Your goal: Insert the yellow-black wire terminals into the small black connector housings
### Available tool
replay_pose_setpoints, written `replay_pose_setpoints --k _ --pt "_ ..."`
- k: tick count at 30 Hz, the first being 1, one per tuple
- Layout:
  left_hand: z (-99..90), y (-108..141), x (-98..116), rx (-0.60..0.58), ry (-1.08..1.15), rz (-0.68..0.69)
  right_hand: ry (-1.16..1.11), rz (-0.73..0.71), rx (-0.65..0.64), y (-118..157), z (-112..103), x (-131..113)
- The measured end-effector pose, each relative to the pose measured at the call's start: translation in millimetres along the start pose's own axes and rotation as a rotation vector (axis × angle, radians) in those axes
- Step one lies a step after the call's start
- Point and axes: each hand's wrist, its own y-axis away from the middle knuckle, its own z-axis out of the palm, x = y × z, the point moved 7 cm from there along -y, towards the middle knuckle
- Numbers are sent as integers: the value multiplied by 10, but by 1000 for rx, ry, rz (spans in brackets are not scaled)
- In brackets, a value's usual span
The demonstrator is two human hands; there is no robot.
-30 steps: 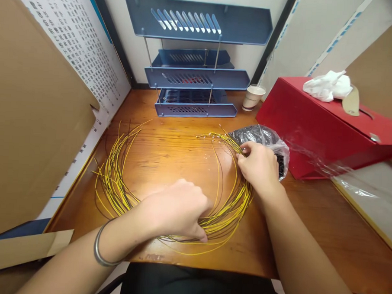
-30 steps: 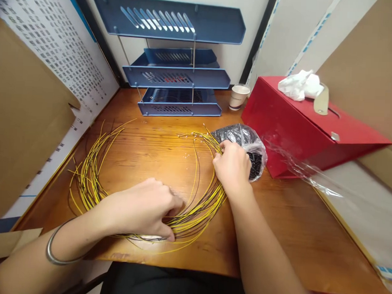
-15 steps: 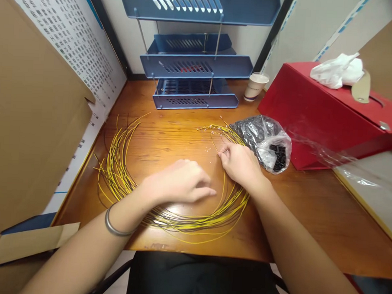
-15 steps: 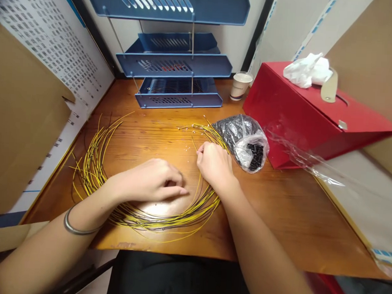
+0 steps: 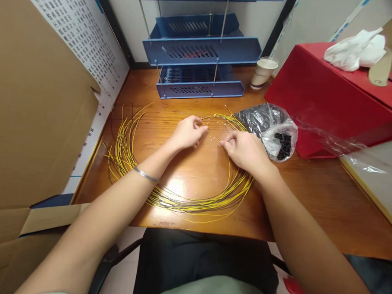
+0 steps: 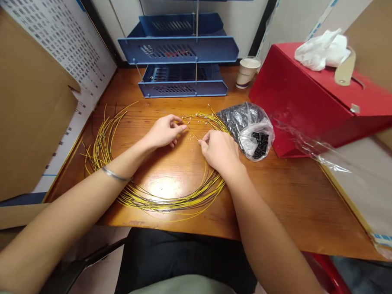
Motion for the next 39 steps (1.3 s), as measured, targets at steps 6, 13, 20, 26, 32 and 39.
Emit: replay_pose_setpoints --k 6,13,20,26,32,39 --pt "6 -287 147 90 -144 72 -23 -41 -46 5 39 -19" --pt "7 -134 -17 40 210 27 -1 -45 -57 11 41 -1" --pt "-117 170 -50 25 456 91 -25 -101 -33 10 17 -38" --pt "-55 192 -6 -33 475 92 -26 -211 65 2 -35 -70" --pt "-50 196 -13 -21 503 85 -76 -322 204 -5 -71 -60" --pt "-5 229 51 -48 501 136 -115 -368 273 23 -82 -76"
